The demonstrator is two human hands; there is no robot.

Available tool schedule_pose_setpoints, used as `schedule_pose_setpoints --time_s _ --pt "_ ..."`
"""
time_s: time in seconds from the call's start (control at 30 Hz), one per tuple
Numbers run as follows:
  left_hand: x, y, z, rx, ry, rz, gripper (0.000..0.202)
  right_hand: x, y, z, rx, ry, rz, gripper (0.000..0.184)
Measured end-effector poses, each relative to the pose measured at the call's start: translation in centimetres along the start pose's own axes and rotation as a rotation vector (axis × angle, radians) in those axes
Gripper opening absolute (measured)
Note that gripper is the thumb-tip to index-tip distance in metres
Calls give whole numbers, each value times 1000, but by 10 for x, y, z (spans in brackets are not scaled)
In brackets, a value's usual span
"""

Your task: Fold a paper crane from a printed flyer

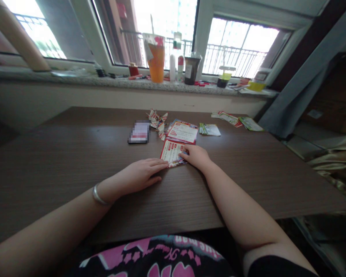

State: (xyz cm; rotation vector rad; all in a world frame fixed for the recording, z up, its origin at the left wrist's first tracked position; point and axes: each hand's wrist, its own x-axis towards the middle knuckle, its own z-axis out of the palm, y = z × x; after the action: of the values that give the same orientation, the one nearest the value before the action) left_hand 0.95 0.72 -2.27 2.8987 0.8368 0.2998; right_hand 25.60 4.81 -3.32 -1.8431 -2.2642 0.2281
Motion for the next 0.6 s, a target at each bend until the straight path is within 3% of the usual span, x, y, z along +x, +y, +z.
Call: schedule_pose_setpoints --time_s 0.27,0.6 --pt "0 -1 2 -12 -14 11 46 0 1 -4 -66 -25 1 31" --pt "-1 0 1 -54 -29 63 51 -3 22 -13 -94 -81 52 27"
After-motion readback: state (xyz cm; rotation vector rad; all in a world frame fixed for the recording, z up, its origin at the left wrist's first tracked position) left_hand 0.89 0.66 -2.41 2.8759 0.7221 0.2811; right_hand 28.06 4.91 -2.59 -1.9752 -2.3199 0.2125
